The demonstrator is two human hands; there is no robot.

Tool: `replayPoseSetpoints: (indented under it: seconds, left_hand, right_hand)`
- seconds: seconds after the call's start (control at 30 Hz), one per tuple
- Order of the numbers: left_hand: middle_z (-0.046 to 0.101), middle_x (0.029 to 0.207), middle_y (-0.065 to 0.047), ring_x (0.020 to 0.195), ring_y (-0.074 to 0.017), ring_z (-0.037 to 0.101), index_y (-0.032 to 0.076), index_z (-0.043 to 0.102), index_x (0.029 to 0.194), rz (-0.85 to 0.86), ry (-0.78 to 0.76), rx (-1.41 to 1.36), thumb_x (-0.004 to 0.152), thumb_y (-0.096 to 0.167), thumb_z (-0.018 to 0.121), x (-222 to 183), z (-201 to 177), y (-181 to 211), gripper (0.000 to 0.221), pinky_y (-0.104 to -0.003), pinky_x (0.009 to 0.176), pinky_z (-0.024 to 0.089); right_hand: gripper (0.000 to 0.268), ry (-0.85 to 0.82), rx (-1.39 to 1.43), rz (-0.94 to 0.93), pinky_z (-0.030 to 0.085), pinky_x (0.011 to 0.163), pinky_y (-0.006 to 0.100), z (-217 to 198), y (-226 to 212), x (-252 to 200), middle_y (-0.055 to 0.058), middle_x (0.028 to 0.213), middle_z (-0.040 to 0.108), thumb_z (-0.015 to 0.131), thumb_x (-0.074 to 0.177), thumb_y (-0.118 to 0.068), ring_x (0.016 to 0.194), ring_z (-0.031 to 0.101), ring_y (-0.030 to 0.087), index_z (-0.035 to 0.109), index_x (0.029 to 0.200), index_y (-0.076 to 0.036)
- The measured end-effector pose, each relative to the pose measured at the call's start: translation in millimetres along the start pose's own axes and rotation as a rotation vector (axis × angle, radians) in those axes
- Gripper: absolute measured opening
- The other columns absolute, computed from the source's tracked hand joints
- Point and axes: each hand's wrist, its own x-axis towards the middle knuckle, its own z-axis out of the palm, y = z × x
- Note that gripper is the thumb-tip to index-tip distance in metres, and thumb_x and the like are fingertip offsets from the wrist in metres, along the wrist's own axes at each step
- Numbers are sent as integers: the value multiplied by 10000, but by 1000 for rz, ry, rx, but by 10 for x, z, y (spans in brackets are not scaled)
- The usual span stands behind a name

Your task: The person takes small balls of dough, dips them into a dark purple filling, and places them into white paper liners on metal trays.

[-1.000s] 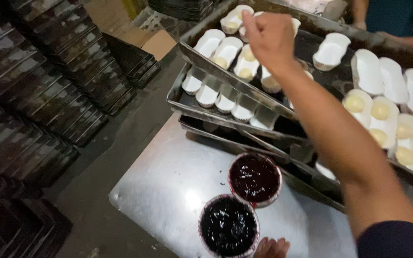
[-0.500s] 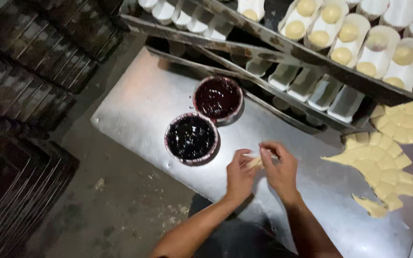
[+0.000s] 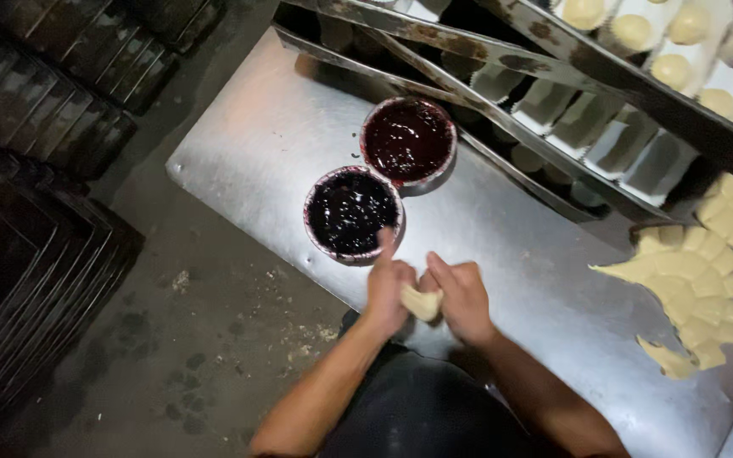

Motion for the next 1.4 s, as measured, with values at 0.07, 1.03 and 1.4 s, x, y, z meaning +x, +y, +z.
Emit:
replayPoseSetpoints:
  seconds: [0.07, 1.03, 1.4]
  left_hand:
    - [704, 702, -121, 616, -210, 681, -79, 607, 939, -80, -42, -130, 1017, 703, 219, 31, -457, 161, 877, -342, 753, 581]
    - [692, 1293, -217, 963, -194, 651, -31, 598, 1407, 130, -420, -152, 1024, -8, 574, -350, 678, 376, 385, -286, 774, 533]
    - [710, 1146, -54, 945, -89, 609, -40, 661, 1428, 240, -590, 220, 1137, 148, 505, -871, 1373, 51, 380, -231, 866, 543]
  right_hand:
    - [355, -521, 698, 675, 614, 525, 377, 25, 99, 562, 240, 798, 748, 500, 1002, -144, 595, 710, 262, 753, 932, 94]
    - [196, 205, -630, -556, 527, 783, 403, -708, -1197, 168, 119, 1002, 655, 834, 783, -127, 893, 649, 329, 709, 907, -42]
    - [263, 449, -601, -500, 542, 786, 372, -1380, -1211, -428, 134, 1020, 665, 747, 804, 27, 936, 667, 308, 679, 1042, -65]
